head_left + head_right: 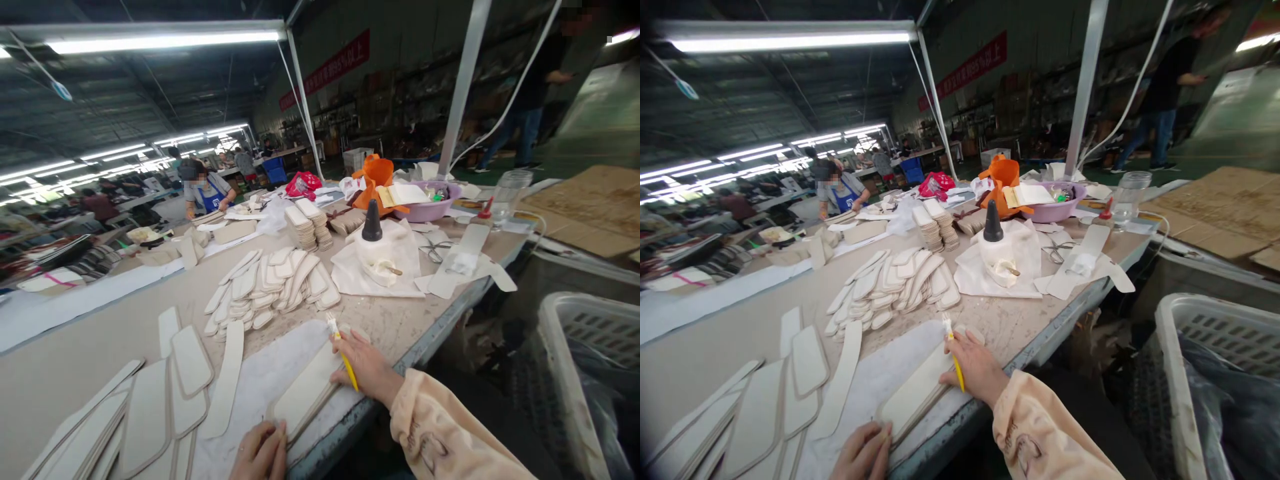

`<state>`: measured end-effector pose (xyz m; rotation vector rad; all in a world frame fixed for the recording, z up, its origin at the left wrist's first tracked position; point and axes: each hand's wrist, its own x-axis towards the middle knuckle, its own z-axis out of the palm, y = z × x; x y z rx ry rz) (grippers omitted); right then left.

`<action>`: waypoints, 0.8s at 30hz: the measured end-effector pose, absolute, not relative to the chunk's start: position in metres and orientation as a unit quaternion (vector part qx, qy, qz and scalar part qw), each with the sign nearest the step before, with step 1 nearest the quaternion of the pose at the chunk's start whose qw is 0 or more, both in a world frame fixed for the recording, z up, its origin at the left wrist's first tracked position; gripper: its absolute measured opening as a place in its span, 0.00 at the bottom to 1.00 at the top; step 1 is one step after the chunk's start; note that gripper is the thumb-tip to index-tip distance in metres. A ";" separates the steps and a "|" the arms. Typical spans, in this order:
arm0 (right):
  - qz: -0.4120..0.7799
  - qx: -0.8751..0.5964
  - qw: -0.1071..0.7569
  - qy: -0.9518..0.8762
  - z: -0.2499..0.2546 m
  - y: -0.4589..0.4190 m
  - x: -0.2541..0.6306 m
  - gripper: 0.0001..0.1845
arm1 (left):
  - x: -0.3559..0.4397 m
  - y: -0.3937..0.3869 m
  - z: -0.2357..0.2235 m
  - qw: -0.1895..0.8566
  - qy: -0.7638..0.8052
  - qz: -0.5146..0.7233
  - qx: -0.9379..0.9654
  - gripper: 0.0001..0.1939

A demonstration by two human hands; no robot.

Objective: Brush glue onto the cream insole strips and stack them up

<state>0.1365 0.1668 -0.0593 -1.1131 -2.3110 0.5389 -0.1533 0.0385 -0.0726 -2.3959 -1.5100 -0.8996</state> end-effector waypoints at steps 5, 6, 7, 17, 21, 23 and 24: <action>0.151 -0.411 0.255 -0.862 -0.067 0.166 0.134 0.22 | -0.133 0.024 -0.052 0.081 -0.598 -0.268 -0.751 0.12; 0.144 -0.407 0.257 -0.865 -0.070 0.166 0.134 0.22 | -0.124 0.023 -0.047 0.091 -0.610 -0.262 -0.742 0.14; 0.139 -0.402 0.259 -0.867 -0.072 0.167 0.134 0.22 | -0.113 0.023 -0.042 0.100 -0.614 -0.255 -0.740 0.16; 0.138 -0.394 0.265 -0.869 -0.077 0.170 0.136 0.21 | -0.058 0.041 -0.043 -0.013 -0.654 -0.074 -0.752 0.36; 0.168 -0.395 0.276 -0.860 -0.078 0.171 0.135 0.19 | -0.087 0.022 -0.049 0.011 -0.652 -0.053 -0.756 0.35; 0.180 -0.393 0.280 -0.857 -0.078 0.171 0.135 0.20 | -0.095 0.017 -0.054 0.034 -0.647 -0.045 -0.760 0.35; 0.185 -0.393 0.282 -0.856 -0.077 0.170 0.135 0.21 | -0.098 0.016 -0.057 0.048 -0.644 -0.043 -0.763 0.35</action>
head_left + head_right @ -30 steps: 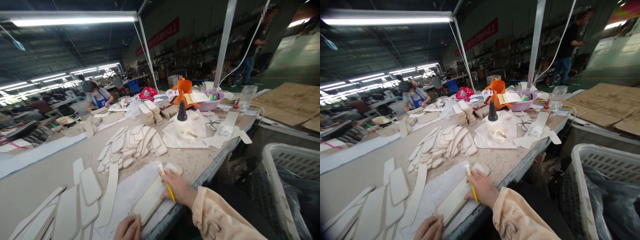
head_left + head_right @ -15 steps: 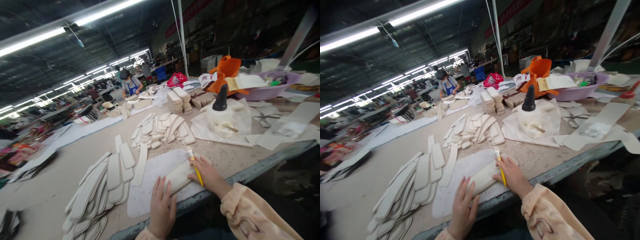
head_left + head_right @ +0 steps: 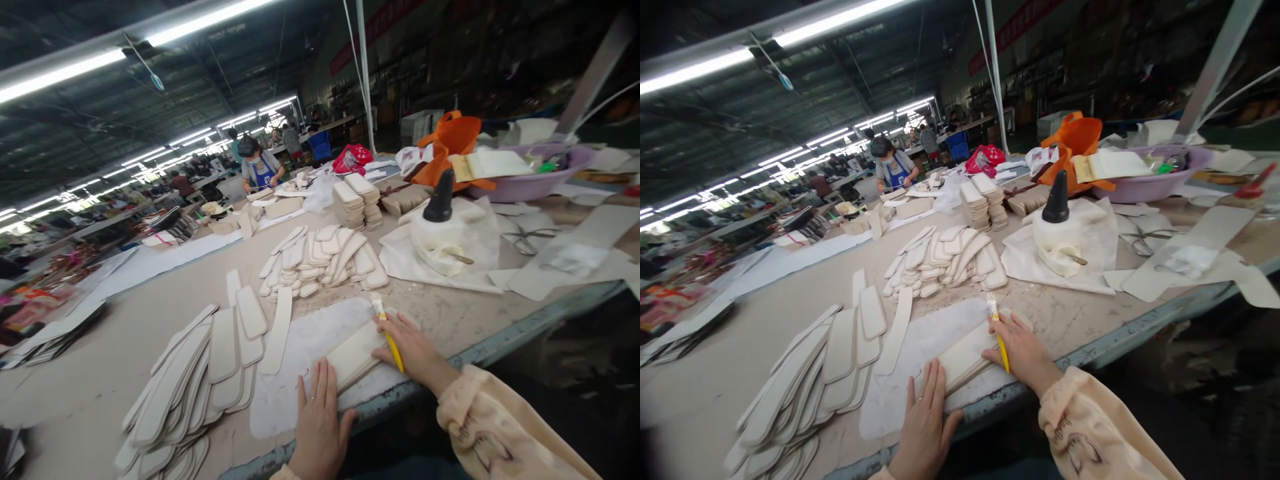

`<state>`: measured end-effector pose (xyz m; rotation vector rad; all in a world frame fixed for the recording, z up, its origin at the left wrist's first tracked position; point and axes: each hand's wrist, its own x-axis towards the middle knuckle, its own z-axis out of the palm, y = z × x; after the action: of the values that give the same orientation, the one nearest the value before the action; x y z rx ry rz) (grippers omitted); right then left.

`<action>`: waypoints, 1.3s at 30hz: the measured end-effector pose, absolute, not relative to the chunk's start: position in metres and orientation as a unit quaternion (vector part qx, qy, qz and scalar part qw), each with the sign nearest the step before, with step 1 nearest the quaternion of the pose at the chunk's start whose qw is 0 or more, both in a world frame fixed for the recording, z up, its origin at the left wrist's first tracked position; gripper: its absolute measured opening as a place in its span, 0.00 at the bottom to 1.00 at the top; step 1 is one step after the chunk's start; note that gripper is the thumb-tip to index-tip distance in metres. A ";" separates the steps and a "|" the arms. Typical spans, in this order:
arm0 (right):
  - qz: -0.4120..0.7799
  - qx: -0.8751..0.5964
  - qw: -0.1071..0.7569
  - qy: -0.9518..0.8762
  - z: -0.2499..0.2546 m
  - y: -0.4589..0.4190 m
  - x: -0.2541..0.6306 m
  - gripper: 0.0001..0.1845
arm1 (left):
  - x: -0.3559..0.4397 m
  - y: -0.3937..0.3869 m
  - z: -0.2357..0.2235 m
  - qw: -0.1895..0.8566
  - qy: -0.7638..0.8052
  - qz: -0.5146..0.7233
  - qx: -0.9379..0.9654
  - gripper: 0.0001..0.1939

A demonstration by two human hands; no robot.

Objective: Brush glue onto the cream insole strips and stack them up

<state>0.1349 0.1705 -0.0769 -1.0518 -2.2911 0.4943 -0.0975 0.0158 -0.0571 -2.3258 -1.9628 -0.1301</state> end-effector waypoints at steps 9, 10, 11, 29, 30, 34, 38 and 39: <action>0.183 -0.509 0.386 -0.747 -0.063 0.174 0.144 0.17 | -0.119 0.041 -0.066 0.035 -0.656 -0.024 -0.754 0.22; 0.187 -0.527 0.382 -0.736 -0.062 0.174 0.145 0.15 | -0.121 0.046 -0.060 0.012 -0.657 -0.023 -0.753 0.22; 0.194 -0.540 0.375 -0.728 -0.062 0.174 0.146 0.14 | -0.122 0.052 -0.053 -0.005 -0.663 -0.026 -0.748 0.22; 0.275 -0.507 0.484 -0.658 -0.052 0.174 0.150 0.14 | -0.090 0.088 -0.008 -0.130 -0.748 -0.196 -0.621 0.12; 0.287 -0.500 0.506 -0.641 -0.048 0.174 0.150 0.13 | -0.089 0.086 -0.003 -0.159 -0.754 -0.212 -0.601 0.10; 0.358 -0.457 0.587 -0.565 -0.028 0.177 0.149 0.13 | -0.087 0.071 0.000 -0.366 -0.722 -0.327 -0.488 0.15; 0.423 -0.404 0.633 -0.507 -0.010 0.178 0.146 0.16 | -0.081 0.045 -0.027 -0.611 -0.622 -0.411 -0.267 0.27; 0.434 -0.396 0.633 -0.504 -0.007 0.178 0.144 0.17 | -0.076 0.038 -0.034 -0.652 -0.597 -0.408 -0.229 0.28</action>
<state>0.1445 0.1780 -0.0069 -0.9061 -1.1537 0.9926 -0.0761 0.0380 -0.0343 -1.3756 -3.5916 -2.4533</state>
